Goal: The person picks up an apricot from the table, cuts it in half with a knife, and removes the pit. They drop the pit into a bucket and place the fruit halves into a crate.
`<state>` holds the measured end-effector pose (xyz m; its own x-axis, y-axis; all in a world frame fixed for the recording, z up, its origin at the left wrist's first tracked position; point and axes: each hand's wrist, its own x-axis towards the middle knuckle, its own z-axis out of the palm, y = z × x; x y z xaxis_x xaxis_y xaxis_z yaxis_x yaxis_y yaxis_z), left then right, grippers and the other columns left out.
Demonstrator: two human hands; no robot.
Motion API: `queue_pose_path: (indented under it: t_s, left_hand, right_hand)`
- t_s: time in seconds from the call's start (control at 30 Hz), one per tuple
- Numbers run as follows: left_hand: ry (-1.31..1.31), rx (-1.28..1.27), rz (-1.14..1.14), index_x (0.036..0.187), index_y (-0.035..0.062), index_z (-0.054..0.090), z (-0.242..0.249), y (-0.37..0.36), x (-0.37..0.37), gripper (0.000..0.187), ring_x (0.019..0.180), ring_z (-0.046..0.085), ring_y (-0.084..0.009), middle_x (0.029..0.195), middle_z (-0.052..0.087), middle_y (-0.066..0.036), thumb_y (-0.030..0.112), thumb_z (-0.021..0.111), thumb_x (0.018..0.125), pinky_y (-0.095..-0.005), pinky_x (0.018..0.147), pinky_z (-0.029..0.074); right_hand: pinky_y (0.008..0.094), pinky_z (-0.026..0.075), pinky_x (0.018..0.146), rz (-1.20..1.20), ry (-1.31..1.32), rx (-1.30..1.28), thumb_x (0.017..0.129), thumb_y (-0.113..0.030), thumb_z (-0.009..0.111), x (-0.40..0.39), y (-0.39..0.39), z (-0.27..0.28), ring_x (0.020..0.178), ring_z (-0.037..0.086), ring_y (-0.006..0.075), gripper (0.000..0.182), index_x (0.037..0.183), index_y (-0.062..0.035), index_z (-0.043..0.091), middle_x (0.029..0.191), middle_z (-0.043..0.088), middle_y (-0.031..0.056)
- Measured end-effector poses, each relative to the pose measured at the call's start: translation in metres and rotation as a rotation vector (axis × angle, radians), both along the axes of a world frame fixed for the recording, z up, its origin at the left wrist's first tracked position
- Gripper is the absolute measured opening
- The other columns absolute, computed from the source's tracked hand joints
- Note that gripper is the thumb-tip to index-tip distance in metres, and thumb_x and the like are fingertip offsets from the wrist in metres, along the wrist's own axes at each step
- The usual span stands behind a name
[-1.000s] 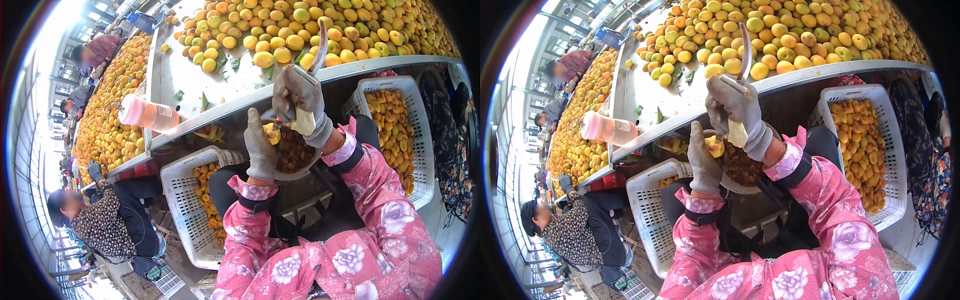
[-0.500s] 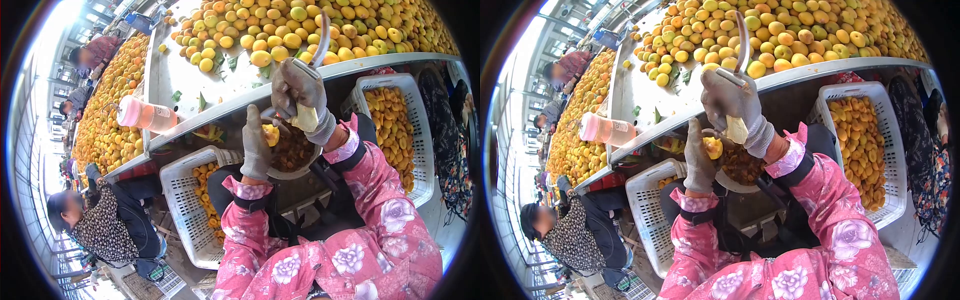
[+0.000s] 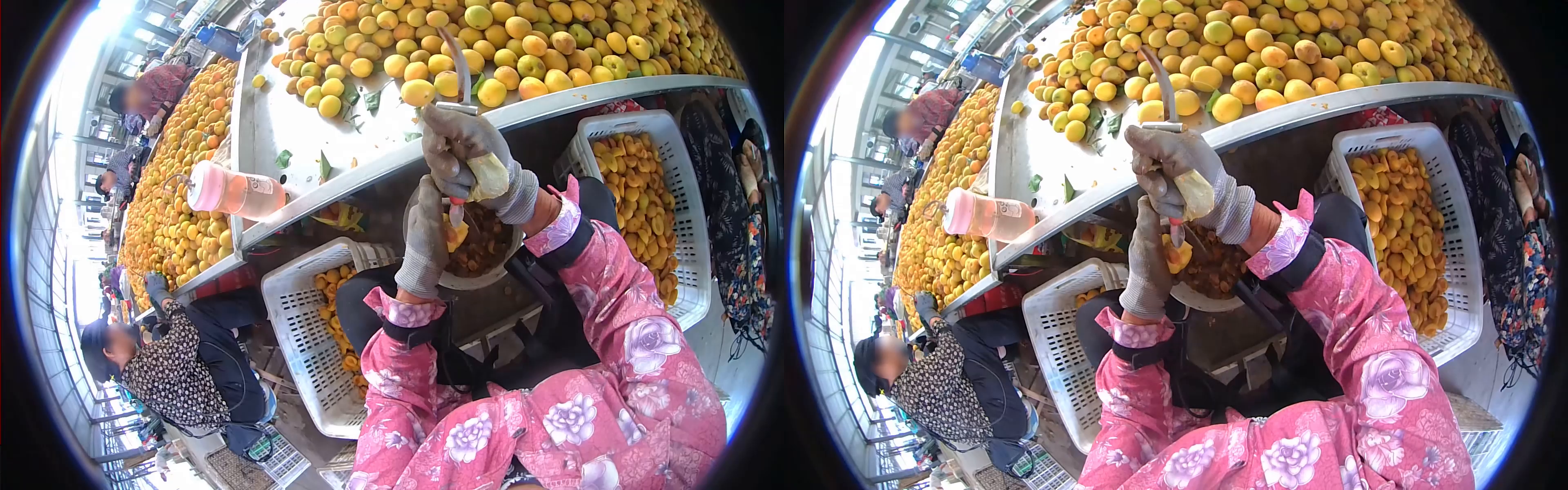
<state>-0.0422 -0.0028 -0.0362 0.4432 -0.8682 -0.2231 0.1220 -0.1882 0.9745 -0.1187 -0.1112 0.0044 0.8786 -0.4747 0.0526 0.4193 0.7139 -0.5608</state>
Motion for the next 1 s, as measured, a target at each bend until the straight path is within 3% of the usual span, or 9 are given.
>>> queue_pose_path:
  t_s: [0.1,0.17,0.3,0.4,0.67,0.73,0.77,0.83,1.0]
  left_hand:
    - [0.426,-0.131,0.136,0.122,0.0088,0.041,0.003,-0.002,0.007,0.054,0.102,0.053,-0.0189,0.115,0.049,-0.008,0.05,0.037,0.088,-0.0289,0.079,0.048]
    - [0.387,-0.154,0.289,0.119,0.0055,0.043,-0.01,-0.001,0.011,0.059,0.094,0.057,-0.0186,0.108,0.052,-0.01,0.055,0.037,0.086,-0.03,0.073,0.05]
    - [0.343,-0.086,0.205,0.105,0.002,0.05,0.02,-0.001,0.008,0.061,0.075,0.061,-0.0183,0.087,0.059,-0.01,0.058,0.037,0.084,-0.028,0.058,0.051]
    - [0.333,-0.04,0.148,0.076,0.0024,0.054,0.005,-0.004,0.008,0.061,0.049,0.057,-0.0159,0.057,0.056,-0.007,0.061,0.038,0.083,-0.023,0.042,0.044]
    - [0.309,0.005,0.039,0.083,0.0024,0.053,-0.008,-0.004,0.002,0.055,0.058,0.058,-0.0134,0.067,0.059,-0.008,0.056,0.039,0.086,-0.0208,0.051,0.046]
    - [-0.52,-0.226,0.056,0.084,0.005,0.052,-0.005,-0.005,-0.01,0.051,0.062,0.055,-0.0104,0.071,0.057,-0.006,0.055,0.039,0.086,-0.0191,0.054,0.044]
    - [-0.518,-0.225,0.051,0.084,0.005,0.052,-0.004,-0.005,-0.007,0.051,0.062,0.055,-0.0104,0.071,0.057,-0.006,0.055,0.039,0.086,-0.0191,0.054,0.044]
    - [0.221,0.05,0.005,0.088,0.0054,0.05,0.0,-0.003,0.003,0.05,0.063,0.052,-0.0084,0.071,0.053,-0.003,0.054,0.038,0.087,-0.0189,0.055,0.042]
    - [0.25,0.051,0.027,0.095,0.006,0.051,0.004,-0.004,-0.002,0.049,0.063,0.051,-0.0077,0.074,0.053,-0.002,0.053,0.037,0.087,-0.0197,0.056,0.042]
  right_hand:
    - [0.0216,0.027,0.027,-0.199,0.27,-0.316,0.087,-0.028,0.052,0.007,0.032,0.001,0.029,0.037,0.0096,0.034,0.061,-0.0064,0.048,0.048,0.047,0.0028]
    - [0.0217,0.028,0.028,-0.264,0.298,-0.364,0.085,-0.028,0.054,0.011,0.041,-0.005,0.03,0.039,0.0096,0.034,0.058,-0.0065,0.049,0.048,0.048,0.0029]
    - [0.0207,0.028,0.028,-0.231,0.216,-0.132,0.086,-0.027,0.052,-0.002,0.023,0.016,0.03,0.039,0.0093,0.034,0.06,-0.0056,0.047,0.046,0.045,0.0027]
    - [0.0197,0.028,0.029,-0.301,0.091,-0.071,0.088,-0.027,0.05,-0.001,0.013,0.02,0.03,0.035,0.0078,0.033,0.062,-0.0065,0.046,0.045,0.043,0.0021]
    - [0.018,0.031,0.034,-0.287,0.177,-0.226,0.085,-0.023,0.056,0.001,0.007,0.014,0.039,0.045,0.0068,0.029,0.063,-0.0059,0.049,0.05,0.048,0.0016]
    - [0.0182,0.031,0.034,-0.383,0.16,-0.377,0.085,-0.024,0.056,0.006,0.007,0.006,0.038,0.044,0.0068,0.03,0.062,-0.0058,0.049,0.05,0.048,0.0017]
    - [0.0185,0.031,0.034,-0.473,0.144,-0.53,0.085,-0.025,0.055,0.007,0.008,0.004,0.038,0.044,0.0068,0.031,0.061,-0.0057,0.049,0.05,0.048,0.0018]
    - [0.0184,0.031,0.033,-0.358,0.258,-0.366,0.086,-0.027,0.054,-0.006,0.005,0.015,0.037,0.044,0.0068,0.033,0.061,-0.0054,0.048,0.05,0.048,0.0017]
    - [0.0188,0.029,0.03,-0.214,0.065,-0.126,0.088,-0.028,0.052,-0.003,0.003,0.011,0.033,0.04,0.0073,0.032,0.064,-0.0064,0.047,0.049,0.046,0.0021]
